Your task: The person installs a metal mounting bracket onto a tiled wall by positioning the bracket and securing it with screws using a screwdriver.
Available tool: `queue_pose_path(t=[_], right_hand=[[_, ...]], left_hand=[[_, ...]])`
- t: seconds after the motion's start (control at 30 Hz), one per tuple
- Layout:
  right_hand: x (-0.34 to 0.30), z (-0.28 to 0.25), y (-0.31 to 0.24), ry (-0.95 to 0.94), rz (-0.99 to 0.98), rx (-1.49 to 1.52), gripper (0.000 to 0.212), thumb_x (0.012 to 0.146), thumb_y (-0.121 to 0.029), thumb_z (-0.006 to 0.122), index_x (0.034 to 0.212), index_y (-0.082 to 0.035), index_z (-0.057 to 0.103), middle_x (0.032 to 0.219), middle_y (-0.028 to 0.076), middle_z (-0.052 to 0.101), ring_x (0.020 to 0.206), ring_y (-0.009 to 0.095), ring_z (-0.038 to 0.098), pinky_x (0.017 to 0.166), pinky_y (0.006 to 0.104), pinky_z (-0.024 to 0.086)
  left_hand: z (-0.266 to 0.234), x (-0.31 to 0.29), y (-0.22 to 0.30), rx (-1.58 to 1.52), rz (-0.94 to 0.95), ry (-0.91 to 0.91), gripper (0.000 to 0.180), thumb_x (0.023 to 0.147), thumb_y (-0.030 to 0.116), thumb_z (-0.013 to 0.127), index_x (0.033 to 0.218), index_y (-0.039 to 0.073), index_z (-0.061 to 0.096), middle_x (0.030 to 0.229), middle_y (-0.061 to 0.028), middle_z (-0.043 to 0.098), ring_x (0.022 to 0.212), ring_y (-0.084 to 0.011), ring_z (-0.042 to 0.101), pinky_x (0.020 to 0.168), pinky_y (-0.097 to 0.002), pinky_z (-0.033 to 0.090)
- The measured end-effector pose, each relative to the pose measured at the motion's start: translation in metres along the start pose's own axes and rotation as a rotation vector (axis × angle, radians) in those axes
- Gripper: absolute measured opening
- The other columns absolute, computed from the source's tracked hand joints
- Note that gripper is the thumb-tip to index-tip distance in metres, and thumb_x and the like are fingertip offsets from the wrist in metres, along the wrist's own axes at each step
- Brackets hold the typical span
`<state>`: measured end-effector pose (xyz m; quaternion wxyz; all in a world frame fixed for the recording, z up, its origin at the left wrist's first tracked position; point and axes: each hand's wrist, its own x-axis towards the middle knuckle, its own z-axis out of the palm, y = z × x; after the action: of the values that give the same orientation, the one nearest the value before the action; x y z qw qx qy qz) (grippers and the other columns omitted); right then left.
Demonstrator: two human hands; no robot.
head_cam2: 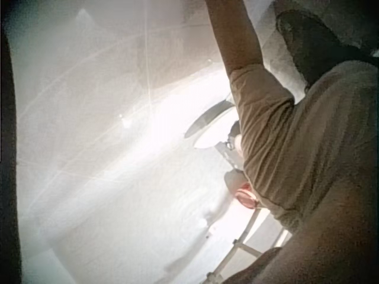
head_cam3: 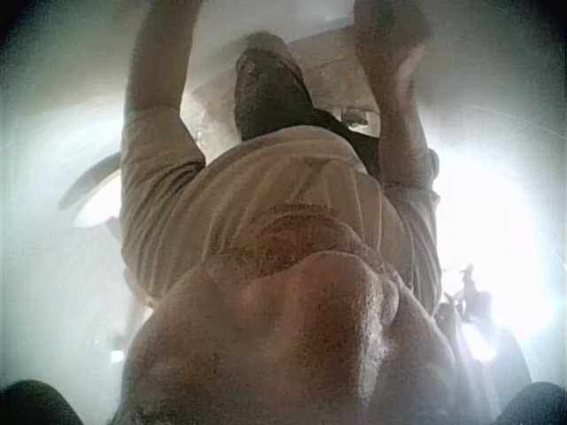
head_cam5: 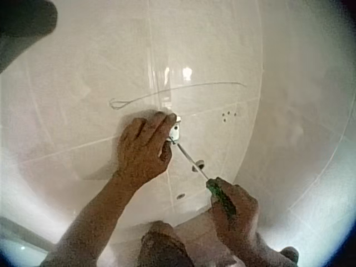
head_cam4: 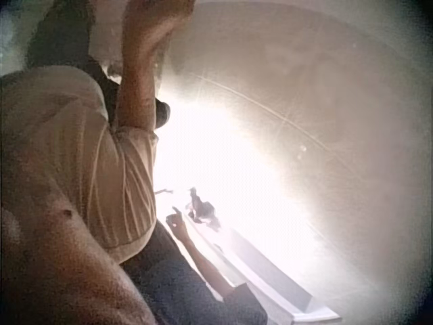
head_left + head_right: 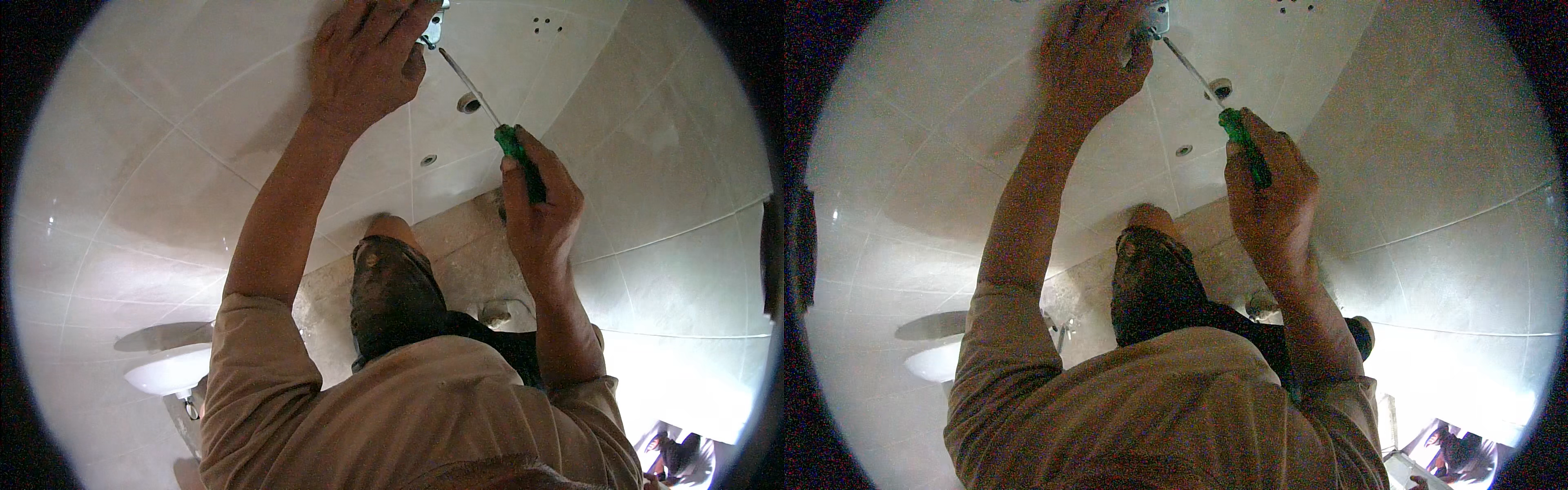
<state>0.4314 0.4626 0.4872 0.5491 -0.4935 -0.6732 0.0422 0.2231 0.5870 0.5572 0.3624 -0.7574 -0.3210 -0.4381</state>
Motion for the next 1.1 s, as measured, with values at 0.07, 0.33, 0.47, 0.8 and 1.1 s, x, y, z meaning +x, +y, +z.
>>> queue_pose_path(t=[0.07, 0.33, 0.47, 0.8, 1.1], right_hand=[[0.0, -0.001, 0.001, -0.003, 0.034, 0.011, 0.031, 0.089, -0.004, 0.067, 0.12, 0.001, 0.066, 0.097, 0.02, 0.07, 0.085, 0.029, 0.071, 0.074, 0.037, 0.056], [0.002, 0.004, 0.002, -0.011, 0.078, 0.06, 0.03, 0.09, -0.003, 0.068, 0.119, 0.0, 0.067, 0.097, 0.019, 0.071, 0.083, 0.026, 0.072, 0.073, 0.035, 0.056], [0.0, 0.007, 0.006, 0.002, 0.098, 0.049, 0.03, 0.09, -0.003, 0.068, 0.119, -0.001, 0.067, 0.095, 0.018, 0.072, 0.082, 0.025, 0.072, 0.072, 0.0339, 0.056], [0.0, 0.008, 0.01, 0.026, 0.086, 0.06, 0.03, 0.089, -0.004, 0.068, 0.119, -0.002, 0.068, 0.091, 0.016, 0.071, 0.075, 0.019, 0.07, 0.066, 0.0327, 0.055], [0.002, 0.006, 0.009, 0.048, -0.16, -0.232, 0.03, 0.09, -0.006, 0.068, 0.12, -0.002, 0.069, 0.091, 0.013, 0.071, 0.074, 0.013, 0.064, 0.062, 0.0288, 0.053]], left_hand=[[0.001, 0.0, 0.002, 0.002, -0.005, 0.005, 0.056, 0.071, 0.008, 0.069, 0.127, 0.012, 0.065, 0.123, -0.0057, 0.062, 0.101, -0.0282, 0.058, 0.091, -0.0405, 0.049], [0.0, 0.0, 0.004, 0.036, 0.013, -0.006, 0.057, 0.072, 0.01, 0.07, 0.129, 0.012, 0.063, 0.125, -0.0055, 0.062, 0.101, -0.0279, 0.058, 0.091, -0.0407, 0.049], [0.0, 0.001, 0.005, 0.062, 0.033, 0.0, 0.057, 0.073, 0.01, 0.069, 0.129, 0.011, 0.063, 0.126, -0.006, 0.061, 0.102, -0.0277, 0.058, 0.091, -0.0406, 0.049], [0.005, -0.001, 0.005, 0.025, 0.029, 0.016, 0.056, 0.072, 0.009, 0.069, 0.128, 0.01, 0.063, 0.124, -0.0068, 0.062, 0.101, -0.0277, 0.058, 0.091, -0.0411, 0.049], [0.003, 0.001, 0.003, -0.008, 0.031, 0.019, 0.058, 0.071, 0.006, 0.069, 0.128, 0.011, 0.063, 0.128, -0.0066, 0.061, 0.1, -0.0285, 0.059, 0.09, -0.0415, 0.05]])
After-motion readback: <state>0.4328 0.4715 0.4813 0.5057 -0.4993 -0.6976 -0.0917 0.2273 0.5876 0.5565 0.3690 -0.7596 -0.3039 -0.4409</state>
